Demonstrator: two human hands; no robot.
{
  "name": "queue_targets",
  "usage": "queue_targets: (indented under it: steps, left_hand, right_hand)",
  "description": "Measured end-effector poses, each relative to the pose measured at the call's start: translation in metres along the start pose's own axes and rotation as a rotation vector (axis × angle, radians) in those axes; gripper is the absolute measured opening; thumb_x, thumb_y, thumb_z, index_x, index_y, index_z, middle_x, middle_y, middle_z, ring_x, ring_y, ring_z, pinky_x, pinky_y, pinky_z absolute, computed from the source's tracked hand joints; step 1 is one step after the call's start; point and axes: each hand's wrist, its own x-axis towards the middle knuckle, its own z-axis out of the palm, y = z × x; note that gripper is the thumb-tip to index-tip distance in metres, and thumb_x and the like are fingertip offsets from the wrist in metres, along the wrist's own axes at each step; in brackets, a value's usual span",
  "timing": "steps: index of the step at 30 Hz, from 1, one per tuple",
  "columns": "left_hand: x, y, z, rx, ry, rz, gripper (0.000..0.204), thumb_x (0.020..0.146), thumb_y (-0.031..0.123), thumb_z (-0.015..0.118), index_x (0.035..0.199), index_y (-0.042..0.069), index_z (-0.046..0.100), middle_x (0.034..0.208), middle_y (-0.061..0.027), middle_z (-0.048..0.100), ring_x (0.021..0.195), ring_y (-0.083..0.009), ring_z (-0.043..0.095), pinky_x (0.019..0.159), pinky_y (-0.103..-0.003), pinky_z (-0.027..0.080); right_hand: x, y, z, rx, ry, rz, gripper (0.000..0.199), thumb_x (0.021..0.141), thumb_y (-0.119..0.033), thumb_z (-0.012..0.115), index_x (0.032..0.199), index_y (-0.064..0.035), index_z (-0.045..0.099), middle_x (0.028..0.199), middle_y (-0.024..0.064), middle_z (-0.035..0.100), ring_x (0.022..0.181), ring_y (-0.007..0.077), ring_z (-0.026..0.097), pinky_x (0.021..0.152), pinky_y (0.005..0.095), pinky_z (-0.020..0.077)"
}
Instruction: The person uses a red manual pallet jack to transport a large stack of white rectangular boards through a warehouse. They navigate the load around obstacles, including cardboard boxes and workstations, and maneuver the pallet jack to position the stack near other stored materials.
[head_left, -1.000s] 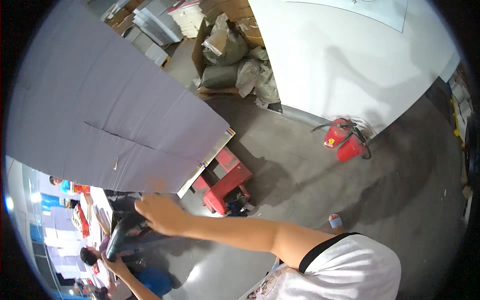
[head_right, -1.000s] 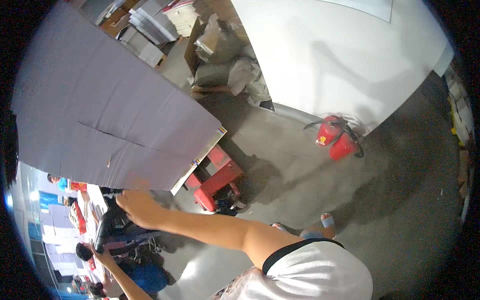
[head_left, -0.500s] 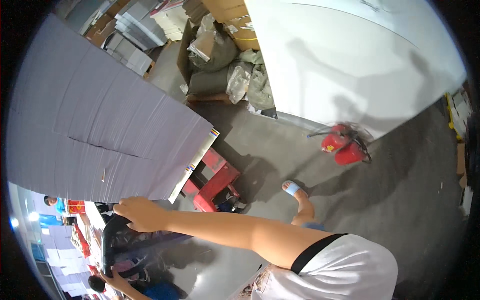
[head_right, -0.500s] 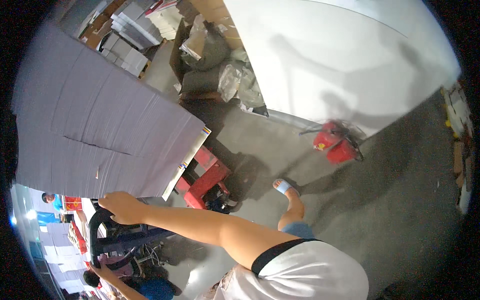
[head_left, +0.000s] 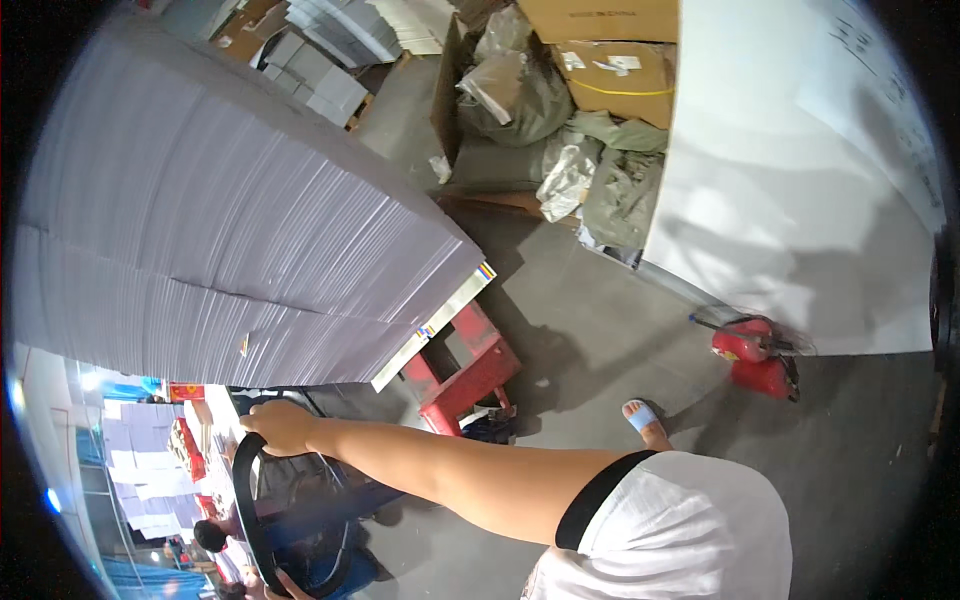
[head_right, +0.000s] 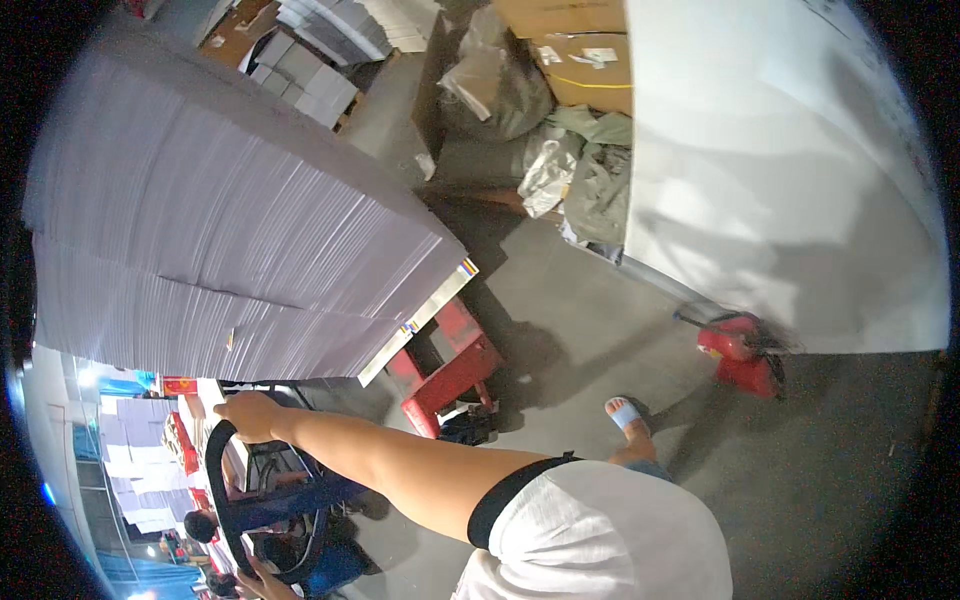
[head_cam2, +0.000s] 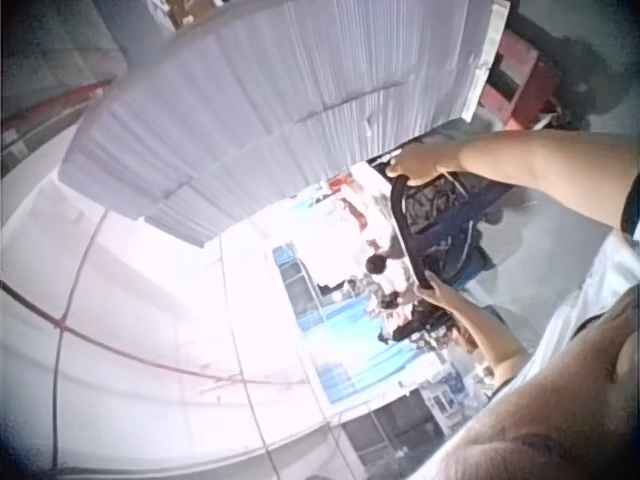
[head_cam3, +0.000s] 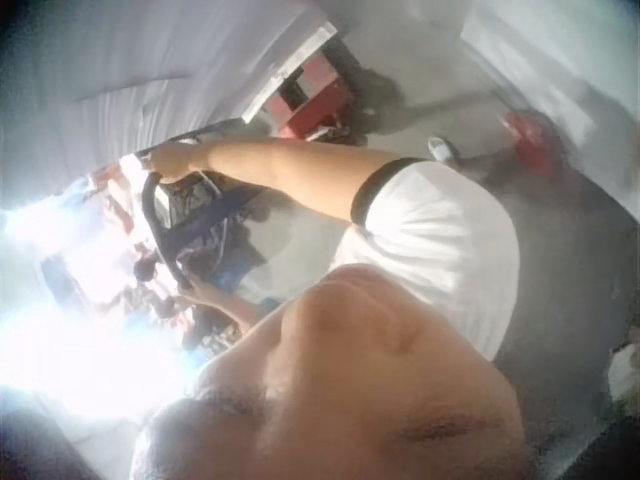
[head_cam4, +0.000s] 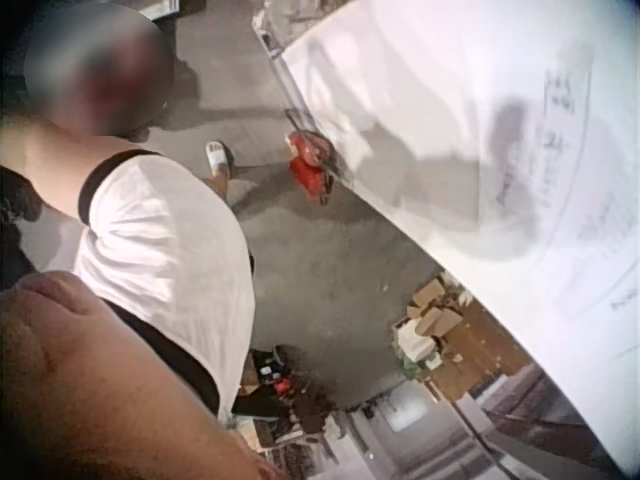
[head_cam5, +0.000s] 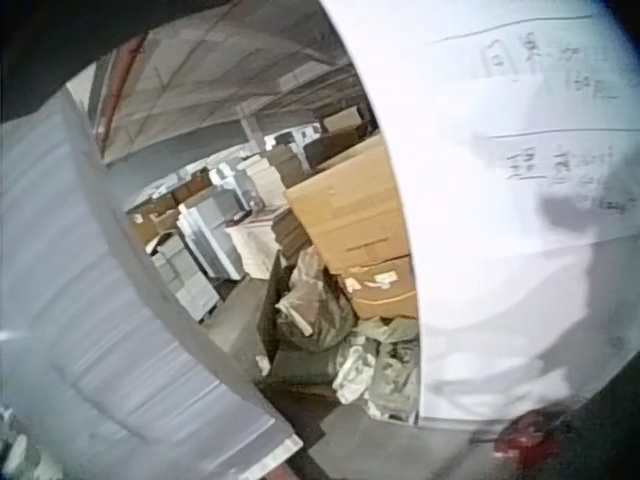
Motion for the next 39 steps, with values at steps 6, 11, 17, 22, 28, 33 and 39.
queue_targets:
  steps: [6, 11, 17, 22, 28, 33, 39]
  left_hand:
    - [0.014, 0.013, -0.003, -0.148, -0.019, -0.039, 0.069, 0.083, 0.048, 0.069, 0.124, -0.004, 0.05, 0.125, -0.0179, 0.055, 0.109, -0.0341, 0.052, 0.095, -0.045, 0.041]
    - [0.062, -0.006, 0.014, -0.108, -0.05, -0.086, 0.066, 0.09, 0.046, 0.06, 0.129, -0.006, 0.046, 0.129, -0.021, 0.05, 0.119, -0.0335, 0.046, 0.1, -0.041, 0.037]
    - [0.158, -0.067, 0.065, -0.193, -0.001, -0.029, 0.068, 0.097, 0.047, 0.051, 0.135, -0.008, 0.04, 0.128, -0.0228, 0.049, 0.119, -0.0312, 0.048, 0.103, -0.038, 0.036]
    - [0.234, -0.099, 0.09, -0.31, -0.201, -0.048, 0.061, 0.099, 0.043, 0.048, 0.135, -0.007, 0.041, 0.134, -0.0256, 0.046, 0.113, -0.0329, 0.055, 0.098, -0.038, 0.043]
    - [0.331, -0.103, 0.156, -0.256, -0.258, 0.085, 0.06, 0.098, 0.042, 0.049, 0.131, -0.009, 0.044, 0.131, -0.0254, 0.048, 0.123, -0.034, 0.046, 0.107, -0.038, 0.032]
    - [0.38, -0.115, 0.211, -0.438, -0.291, 0.064, 0.064, 0.098, 0.045, 0.048, 0.133, -0.008, 0.042, 0.131, -0.0254, 0.047, 0.124, -0.0354, 0.045, 0.106, -0.038, 0.032]
    - [0.444, -0.151, 0.27, -0.448, -0.243, 0.123, 0.059, 0.097, 0.042, 0.053, 0.129, -0.007, 0.041, 0.116, -0.0208, 0.054, 0.107, -0.0256, 0.058, 0.092, -0.033, 0.046]
  right_hand:
    - [0.053, 0.027, 0.051, 0.015, -0.021, 0.035, 0.032, 0.07, -0.012, 0.067, 0.1, -0.002, 0.062, 0.09, 0.0169, 0.061, 0.088, 0.0354, 0.062, 0.076, 0.0461, 0.0484]
    - [0.09, 0.052, 0.083, 0.056, 0.051, 0.059, 0.031, 0.069, -0.013, 0.068, 0.098, -0.0026, 0.06, 0.087, 0.0165, 0.06, 0.087, 0.0355, 0.062, 0.076, 0.0466, 0.0476]
    - [0.141, 0.078, 0.117, -0.022, 0.073, 0.128, 0.033, 0.07, -0.015, 0.072, 0.099, -0.0048, 0.059, 0.088, 0.0149, 0.059, 0.089, 0.0342, 0.061, 0.076, 0.046, 0.0479]
    - [0.168, 0.096, 0.157, -0.053, 0.173, 0.171, 0.038, 0.07, -0.014, 0.075, 0.102, -0.0044, 0.056, 0.096, 0.0164, 0.059, 0.092, 0.0363, 0.06, 0.079, 0.0451, 0.0486]
    - [0.217, 0.134, 0.174, -0.149, 0.207, 0.303, 0.039, 0.075, -0.015, 0.073, 0.109, -0.0048, 0.056, 0.104, 0.0175, 0.06, 0.098, 0.0376, 0.06, 0.084, 0.0446, 0.0485]
    - [0.259, 0.171, 0.194, -0.103, 0.126, 0.405, 0.031, 0.074, -0.012, 0.07, 0.102, -0.0041, 0.059, 0.098, 0.018, 0.063, 0.099, 0.0346, 0.06, 0.086, 0.0422, 0.0476]
    - [0.302, 0.222, 0.244, -0.147, 0.235, 0.329, 0.026, 0.074, -0.012, 0.07, 0.094, -0.0034, 0.057, 0.091, 0.0181, 0.062, 0.093, 0.0362, 0.061, 0.081, 0.0437, 0.0483]
